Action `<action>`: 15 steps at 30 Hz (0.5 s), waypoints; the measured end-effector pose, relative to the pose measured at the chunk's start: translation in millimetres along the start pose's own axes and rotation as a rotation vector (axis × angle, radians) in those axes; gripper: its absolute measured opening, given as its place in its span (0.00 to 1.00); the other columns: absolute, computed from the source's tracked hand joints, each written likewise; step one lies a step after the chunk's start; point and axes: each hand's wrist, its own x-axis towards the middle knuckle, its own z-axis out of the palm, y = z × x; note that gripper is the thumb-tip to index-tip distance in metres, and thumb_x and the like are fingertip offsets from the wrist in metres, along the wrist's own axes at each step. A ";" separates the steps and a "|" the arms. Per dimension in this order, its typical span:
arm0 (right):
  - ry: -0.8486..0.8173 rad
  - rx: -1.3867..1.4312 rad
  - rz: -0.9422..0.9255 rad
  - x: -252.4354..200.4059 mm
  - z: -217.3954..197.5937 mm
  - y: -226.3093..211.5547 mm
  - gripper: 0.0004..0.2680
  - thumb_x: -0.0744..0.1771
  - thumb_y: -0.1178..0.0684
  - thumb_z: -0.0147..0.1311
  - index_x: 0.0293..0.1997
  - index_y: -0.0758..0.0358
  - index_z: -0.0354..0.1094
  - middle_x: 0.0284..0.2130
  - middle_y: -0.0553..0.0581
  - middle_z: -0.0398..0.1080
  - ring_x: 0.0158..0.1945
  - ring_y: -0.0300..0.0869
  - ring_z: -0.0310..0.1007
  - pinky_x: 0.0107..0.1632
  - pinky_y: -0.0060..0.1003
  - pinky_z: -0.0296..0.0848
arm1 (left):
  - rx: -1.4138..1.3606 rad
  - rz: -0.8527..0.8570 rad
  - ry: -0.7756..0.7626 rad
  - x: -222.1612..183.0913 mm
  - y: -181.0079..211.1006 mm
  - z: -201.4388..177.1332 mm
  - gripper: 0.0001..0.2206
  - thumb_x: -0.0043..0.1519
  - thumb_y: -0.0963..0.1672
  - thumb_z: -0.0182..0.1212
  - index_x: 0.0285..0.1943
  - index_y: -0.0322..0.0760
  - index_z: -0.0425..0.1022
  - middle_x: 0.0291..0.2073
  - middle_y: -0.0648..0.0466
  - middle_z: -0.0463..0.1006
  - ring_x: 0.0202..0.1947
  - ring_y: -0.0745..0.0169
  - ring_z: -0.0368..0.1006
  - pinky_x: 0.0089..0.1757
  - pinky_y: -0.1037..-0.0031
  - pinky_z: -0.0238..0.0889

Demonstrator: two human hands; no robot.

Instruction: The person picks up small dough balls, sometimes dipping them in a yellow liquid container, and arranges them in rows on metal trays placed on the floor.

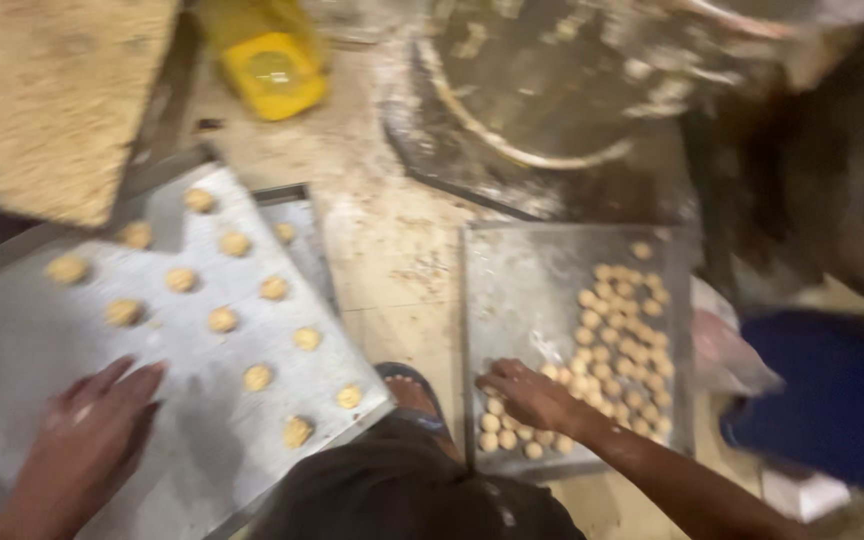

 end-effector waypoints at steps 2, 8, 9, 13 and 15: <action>-0.053 0.039 -0.004 5.9 -8.0 -5.2 0.21 0.62 0.60 0.60 0.61 0.60 0.63 0.51 0.62 0.67 0.57 0.55 0.67 0.60 0.48 0.67 | 0.008 0.024 0.022 11.8 16.1 -14.4 0.24 0.57 0.45 0.61 0.65 0.43 0.67 0.57 0.49 0.75 0.63 0.53 0.67 0.57 0.52 0.63; 0.002 0.415 0.231 61.6 -85.8 -73.1 0.19 0.62 0.59 0.62 0.59 0.55 0.66 0.50 0.57 0.66 0.52 0.49 0.71 0.57 0.44 0.76 | -0.938 -0.436 0.100 64.2 86.6 -35.8 0.27 0.62 0.47 0.61 0.72 0.39 0.64 0.55 0.50 0.80 0.56 0.58 0.76 0.52 0.63 0.68; 0.064 0.484 0.079 82.0 -97.5 -95.3 0.19 0.62 0.59 0.62 0.60 0.56 0.66 0.51 0.57 0.65 0.53 0.48 0.70 0.58 0.44 0.75 | -1.198 -0.485 0.075 76.8 97.7 -32.7 0.26 0.65 0.48 0.57 0.73 0.37 0.63 0.55 0.49 0.80 0.54 0.59 0.76 0.52 0.65 0.70; -0.058 0.277 -0.286 153.6 -126.3 -198.1 0.22 0.63 0.55 0.60 0.65 0.48 0.65 0.53 0.54 0.66 0.57 0.44 0.69 0.60 0.42 0.72 | -1.840 -0.627 0.048 109.6 128.4 -27.7 0.28 0.68 0.55 0.43 0.71 0.36 0.65 0.49 0.50 0.79 0.47 0.60 0.76 0.46 0.68 0.73; -0.158 0.213 -0.251 182.4 -131.9 -241.2 0.25 0.63 0.54 0.59 0.71 0.43 0.62 0.52 0.53 0.67 0.57 0.42 0.70 0.63 0.42 0.68 | -2.083 -0.743 0.106 117.5 129.7 -33.6 0.29 0.67 0.57 0.39 0.66 0.35 0.69 0.45 0.53 0.80 0.43 0.61 0.77 0.41 0.67 0.72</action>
